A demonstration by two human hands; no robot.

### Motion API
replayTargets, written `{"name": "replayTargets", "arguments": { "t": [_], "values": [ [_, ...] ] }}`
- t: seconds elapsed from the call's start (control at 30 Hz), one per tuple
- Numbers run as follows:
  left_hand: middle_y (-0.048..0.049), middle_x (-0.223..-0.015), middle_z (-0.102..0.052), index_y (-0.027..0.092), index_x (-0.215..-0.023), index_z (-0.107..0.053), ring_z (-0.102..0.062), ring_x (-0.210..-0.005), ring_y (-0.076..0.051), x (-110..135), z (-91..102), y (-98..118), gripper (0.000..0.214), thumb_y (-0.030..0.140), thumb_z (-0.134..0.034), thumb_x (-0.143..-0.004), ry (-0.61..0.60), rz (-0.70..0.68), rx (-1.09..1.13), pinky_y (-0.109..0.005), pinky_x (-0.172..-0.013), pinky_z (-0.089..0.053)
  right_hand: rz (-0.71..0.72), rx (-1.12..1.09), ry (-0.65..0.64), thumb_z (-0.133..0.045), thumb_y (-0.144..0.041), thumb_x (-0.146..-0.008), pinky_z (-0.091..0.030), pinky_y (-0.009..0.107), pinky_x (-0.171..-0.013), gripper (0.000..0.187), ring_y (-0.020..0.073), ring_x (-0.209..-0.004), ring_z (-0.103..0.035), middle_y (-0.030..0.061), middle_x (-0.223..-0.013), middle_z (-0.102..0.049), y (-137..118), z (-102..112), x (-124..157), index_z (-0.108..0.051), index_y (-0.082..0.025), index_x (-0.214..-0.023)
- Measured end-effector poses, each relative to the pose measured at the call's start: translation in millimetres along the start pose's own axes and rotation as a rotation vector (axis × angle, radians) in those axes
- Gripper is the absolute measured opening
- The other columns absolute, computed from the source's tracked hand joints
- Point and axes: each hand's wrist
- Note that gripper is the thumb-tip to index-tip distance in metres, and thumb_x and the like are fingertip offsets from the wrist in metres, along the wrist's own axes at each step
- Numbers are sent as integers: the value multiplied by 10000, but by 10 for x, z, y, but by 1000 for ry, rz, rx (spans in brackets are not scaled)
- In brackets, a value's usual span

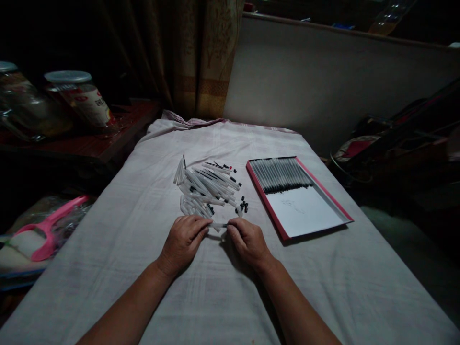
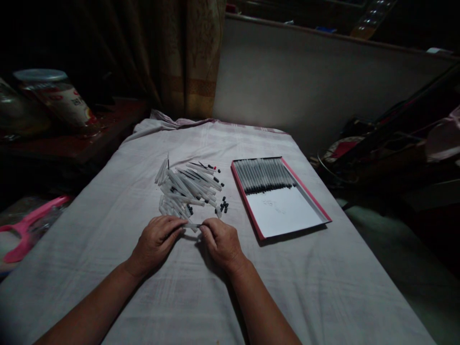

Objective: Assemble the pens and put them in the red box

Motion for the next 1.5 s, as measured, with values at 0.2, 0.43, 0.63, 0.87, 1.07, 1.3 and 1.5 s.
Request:
{"name": "replayTargets", "arguments": {
  "t": [0.2, 0.43, 0.63, 0.87, 1.07, 1.3, 1.5],
  "values": [
    [-57, -937, -711, 206, -1092, -668, -641, -880, -190, 6, 0, -6, 187, 240, -561, -943, -6, 1, 6, -336, -785, -480, 0, 20, -29, -467, -262, -928, -480, 247, -682, 177, 161, -720, -648, 49, -814, -699, 8, 5, 8, -631, -197, -943],
    [-68, -948, -714, 220, -1090, -682, -645, -878, -198, 15, -1, -10, 202, 269, -543, -951, -39, 32, 6, -353, -793, -485, 6, 23, -33, -471, -264, -921, -446, 244, -645, 169, 156, -661, -614, 34, -768, -672, -6, 10, 8, -627, -199, -919],
    [-72, -955, -716, 208, -1094, -676, -638, -877, -204, 13, 11, -9, 204, 269, -541, -953, -52, 23, 6, -358, -788, -476, 7, 69, -80, -428, -274, -938, -439, 241, -648, 200, 155, -670, -604, 26, -755, -653, -25, 30, 1, -615, -211, -909],
    [-68, -946, -717, 212, -1088, -671, -643, -869, -194, 2, 4, 31, 201, 263, -524, -960, -65, -19, 15, -347, -780, -462, -72, -17, -93, -435, -293, -945, -446, 244, -616, 237, 156, -626, -610, 22, -716, -666, -36, 26, 19, -645, -199, -888],
    [-75, -1022, -709, 208, -1135, -654, -634, -947, -215, -72, 9, 26, 237, 304, -540, -949, -111, -34, -28, -376, -844, -449, -116, -176, -22, -517, -291, -894, -498, 259, -718, 197, 169, -752, -671, 44, -815, -728, 9, 44, 70, -688, -194, -894],
    [-75, -1006, -691, 230, -1018, -708, -610, -944, -248, -395, 72, -173, 180, 261, -569, -907, -195, 57, -256, -404, -830, -434, -498, -479, 320, -634, -474, -792, -411, 237, -468, 301, 126, -500, -513, -6, -610, -603, 189, 199, 111, -648, -174, -777],
    [-81, -943, -682, 240, -927, -728, -590, -933, -265, -685, 79, -158, 133, 226, -626, -842, -426, -50, -402, -407, -808, -381, -660, -688, 406, -774, -496, -630, -316, 196, -379, 423, 79, -424, -419, -44, -538, -539, 217, 241, 71, -701, -152, -865]
  ]
}}
Point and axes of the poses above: each hand's wrist, its own x-axis away from the middle knuckle, its own z-axis out of the back of the hand, y = z × x
